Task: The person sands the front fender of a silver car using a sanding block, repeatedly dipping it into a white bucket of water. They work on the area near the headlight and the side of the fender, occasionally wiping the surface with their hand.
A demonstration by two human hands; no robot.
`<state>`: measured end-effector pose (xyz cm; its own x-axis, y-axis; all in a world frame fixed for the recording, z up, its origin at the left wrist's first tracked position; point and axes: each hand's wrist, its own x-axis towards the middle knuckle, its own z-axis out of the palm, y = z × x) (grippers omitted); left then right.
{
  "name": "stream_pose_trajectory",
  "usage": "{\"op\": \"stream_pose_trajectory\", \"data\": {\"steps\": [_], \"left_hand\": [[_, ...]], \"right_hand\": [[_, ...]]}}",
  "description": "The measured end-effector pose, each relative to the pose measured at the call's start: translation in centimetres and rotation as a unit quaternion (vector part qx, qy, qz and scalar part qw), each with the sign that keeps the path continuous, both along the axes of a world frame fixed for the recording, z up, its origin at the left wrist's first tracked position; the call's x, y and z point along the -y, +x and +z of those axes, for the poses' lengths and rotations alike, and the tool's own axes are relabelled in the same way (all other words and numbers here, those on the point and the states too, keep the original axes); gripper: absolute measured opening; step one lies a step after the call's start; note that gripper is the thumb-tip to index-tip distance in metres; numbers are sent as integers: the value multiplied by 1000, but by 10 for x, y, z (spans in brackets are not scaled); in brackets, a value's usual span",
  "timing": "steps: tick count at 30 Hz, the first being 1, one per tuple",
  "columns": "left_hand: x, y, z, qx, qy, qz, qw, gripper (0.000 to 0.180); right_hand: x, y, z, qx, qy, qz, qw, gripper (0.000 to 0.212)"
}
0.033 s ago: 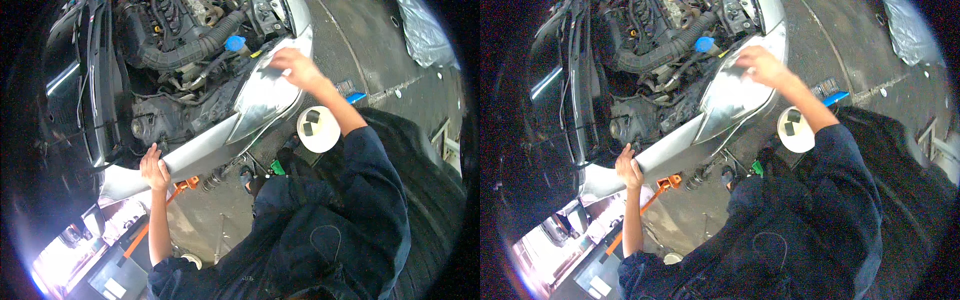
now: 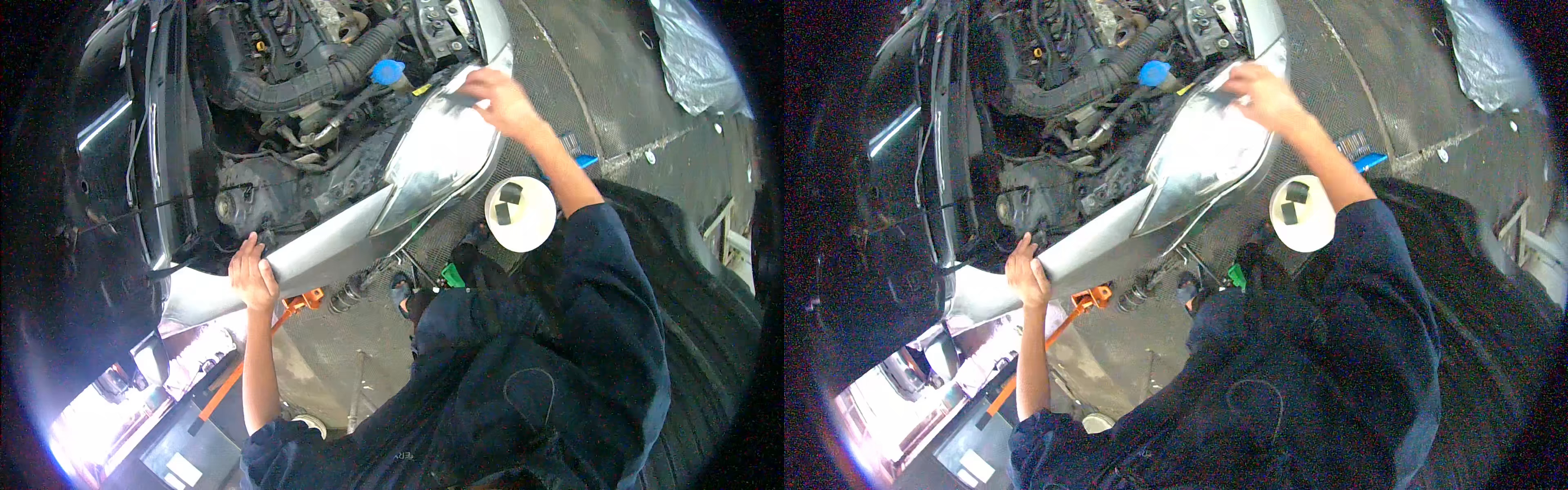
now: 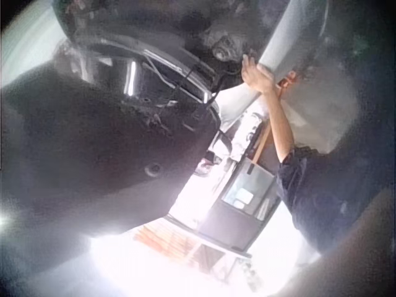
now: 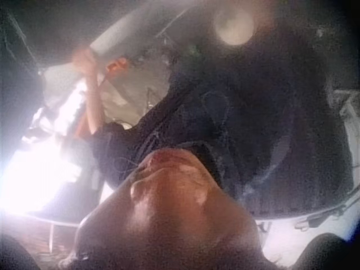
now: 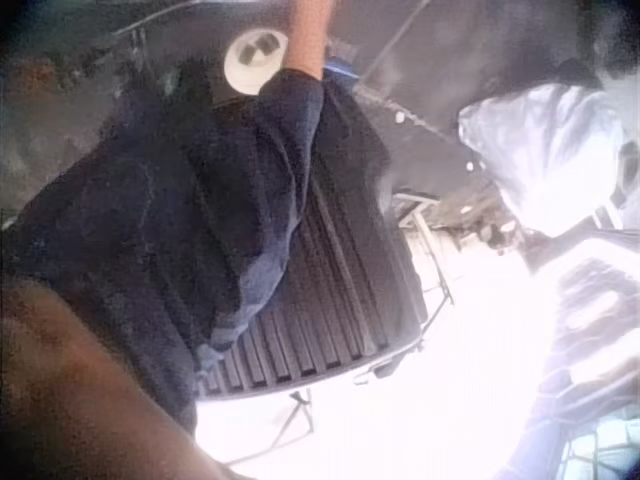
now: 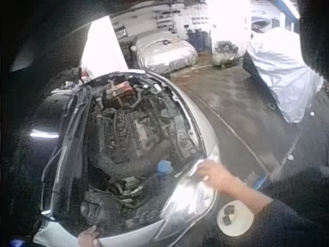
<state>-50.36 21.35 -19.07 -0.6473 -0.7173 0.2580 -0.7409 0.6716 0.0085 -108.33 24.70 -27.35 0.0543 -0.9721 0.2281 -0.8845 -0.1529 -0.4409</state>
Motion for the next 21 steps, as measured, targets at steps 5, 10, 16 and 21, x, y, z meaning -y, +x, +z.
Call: {"op": "stream_pose_trajectory", "data": {"steps": [5,10,16,21], "left_hand": [[0,10,3,10,-8,5,1000,39],[-2,-4,-7,-18,3,13,1000,40],[-3,7,-6,9,10,13,1000,40],[6,-3,-9,4,2,10,1000,41]], "right_hand": [[-25,102,22,44,-50,146,987,42],[2,-19,6,105,93,-21,990,39],[-11,61,0,74,-7,189,979,50],[-5,20,-17,114,7,3,993,28]]}}
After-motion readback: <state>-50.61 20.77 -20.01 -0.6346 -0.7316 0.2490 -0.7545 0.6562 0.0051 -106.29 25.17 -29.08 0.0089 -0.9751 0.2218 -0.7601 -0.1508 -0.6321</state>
